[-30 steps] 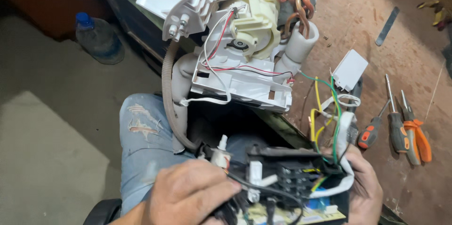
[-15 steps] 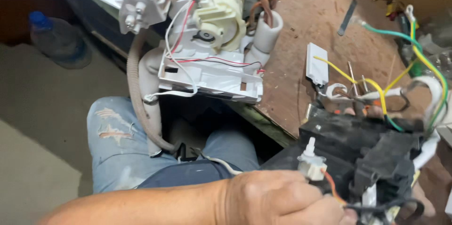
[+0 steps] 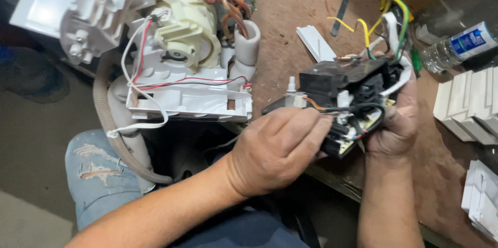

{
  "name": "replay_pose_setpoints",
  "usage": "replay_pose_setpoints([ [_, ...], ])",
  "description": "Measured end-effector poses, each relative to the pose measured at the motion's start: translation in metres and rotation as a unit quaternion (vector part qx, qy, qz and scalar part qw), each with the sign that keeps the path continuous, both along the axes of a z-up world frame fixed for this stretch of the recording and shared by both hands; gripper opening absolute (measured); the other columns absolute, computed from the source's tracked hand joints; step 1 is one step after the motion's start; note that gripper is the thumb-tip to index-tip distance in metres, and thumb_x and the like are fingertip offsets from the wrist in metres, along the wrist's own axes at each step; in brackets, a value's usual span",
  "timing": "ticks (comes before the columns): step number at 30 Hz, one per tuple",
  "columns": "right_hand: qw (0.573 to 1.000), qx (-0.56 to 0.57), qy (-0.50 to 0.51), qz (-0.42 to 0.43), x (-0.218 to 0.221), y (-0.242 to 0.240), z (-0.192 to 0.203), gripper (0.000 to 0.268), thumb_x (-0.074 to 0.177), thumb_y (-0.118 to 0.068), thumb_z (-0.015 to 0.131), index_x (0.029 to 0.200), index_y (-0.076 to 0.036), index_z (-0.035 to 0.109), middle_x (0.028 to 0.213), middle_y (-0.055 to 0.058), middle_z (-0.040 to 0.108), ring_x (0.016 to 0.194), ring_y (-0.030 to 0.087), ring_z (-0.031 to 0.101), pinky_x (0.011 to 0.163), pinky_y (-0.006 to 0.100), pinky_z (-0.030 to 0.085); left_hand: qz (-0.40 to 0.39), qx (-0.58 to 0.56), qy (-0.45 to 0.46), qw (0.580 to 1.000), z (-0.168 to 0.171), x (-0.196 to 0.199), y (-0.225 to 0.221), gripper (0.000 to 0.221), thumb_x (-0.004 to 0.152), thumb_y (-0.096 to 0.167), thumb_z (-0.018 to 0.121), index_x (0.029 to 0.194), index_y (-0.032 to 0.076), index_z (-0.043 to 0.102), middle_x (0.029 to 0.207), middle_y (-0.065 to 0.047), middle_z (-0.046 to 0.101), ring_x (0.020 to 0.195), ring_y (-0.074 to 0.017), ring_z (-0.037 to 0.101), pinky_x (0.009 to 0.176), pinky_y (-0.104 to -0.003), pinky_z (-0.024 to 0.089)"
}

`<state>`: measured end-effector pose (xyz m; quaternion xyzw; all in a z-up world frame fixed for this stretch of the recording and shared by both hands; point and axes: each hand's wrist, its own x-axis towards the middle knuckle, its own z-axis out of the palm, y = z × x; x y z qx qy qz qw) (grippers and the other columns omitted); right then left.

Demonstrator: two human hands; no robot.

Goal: The person disassembles the electrical control box of an air conditioning unit by hand and using a screwdriver, detaching wires and internal components.

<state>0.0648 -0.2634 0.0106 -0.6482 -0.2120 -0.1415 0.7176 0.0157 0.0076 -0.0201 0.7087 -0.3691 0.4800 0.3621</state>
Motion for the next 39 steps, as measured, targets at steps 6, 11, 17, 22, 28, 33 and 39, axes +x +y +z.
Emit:
replay_pose_setpoints([
  [6,0.997,-0.008,0.079,-0.004,0.024,0.005,0.007,0.137,0.08,-0.053,0.1,0.189,-0.004,0.034,0.185,0.015,0.053,0.169,0.027,0.057,0.149,0.041,0.047,0.029,-0.001,0.117,0.993,-0.018,0.007,0.012,0.056,0.118,0.032,0.088,0.155,-0.005,0.069,0.145,-0.021,0.074,0.127,-0.0439,0.079,0.114,-0.053,0.069],
  [11,0.966,-0.213,0.12,-0.081,0.005,0.033,0.038,0.114,0.107,-0.078,0.059,0.188,-0.01,0.015,0.202,0.018,0.015,0.05,-0.002,0.037,0.028,0.02,0.019,0.057,-0.046,0.199,0.977,-0.017,0.012,0.017,0.059,0.105,0.029,0.094,0.15,-0.001,0.07,0.142,-0.02,0.073,0.127,-0.0416,0.074,0.117,-0.051,0.062],
  [17,0.74,-0.547,0.269,-0.284,-0.065,0.067,0.005,0.1,0.089,-0.06,0.078,0.177,-0.023,0.05,0.167,0.013,0.068,0.141,0.038,0.068,0.117,0.056,0.049,0.065,-0.084,0.251,0.962,-0.019,0.024,0.02,0.067,0.104,0.035,0.095,0.153,0.002,0.064,0.147,-0.02,0.073,0.138,-0.0409,0.073,0.121,-0.049,0.06],
  [22,0.737,-0.637,-0.004,-0.225,-0.048,0.029,-0.046,0.045,0.097,-0.017,0.066,0.137,0.004,0.07,0.152,0.026,0.067,0.144,0.047,0.064,0.126,0.058,0.049,0.026,-0.096,0.304,0.948,-0.015,0.018,0.014,0.067,0.102,0.036,0.092,0.153,0.006,0.061,0.15,-0.018,0.069,0.143,-0.037,0.068,0.116,-0.049,0.061],
  [28,0.711,-0.651,0.033,-0.263,-0.016,-0.039,-0.041,0.045,0.109,-0.012,0.064,0.153,-0.004,0.072,0.164,0.02,0.068,0.149,0.045,0.064,0.126,0.06,0.049,0.002,-0.094,0.301,0.949,-0.019,0.013,-0.008,0.077,0.1,0.033,0.097,0.159,0.005,0.055,0.158,-0.021,0.063,0.152,-0.0399,0.066,0.126,-0.047,0.059],
  [33,0.719,-0.621,0.059,-0.307,0.005,-0.097,-0.05,0.058,0.097,0.003,0.056,0.153,0.0,0.07,0.161,0.024,0.069,0.149,0.045,0.062,0.123,0.056,0.048,0.046,-0.052,0.248,0.966,-0.035,0.017,-0.042,0.084,0.1,0.031,0.101,0.165,0.004,0.055,0.165,-0.02,0.066,0.152,-0.0386,0.073,0.123,-0.046,0.064],
  [39,0.848,-0.418,0.14,-0.294,-0.017,-0.048,0.001,0.051,0.123,-0.031,0.058,0.164,-0.003,0.067,0.151,0.012,0.074,0.128,0.019,0.068,0.115,0.036,0.051,0.122,-0.003,0.133,0.983,-0.032,0.016,-0.065,0.06,0.111,0.031,0.083,0.154,-0.002,0.059,0.151,-0.023,0.075,0.122,-0.0348,0.083,0.085,-0.042,0.068],
])
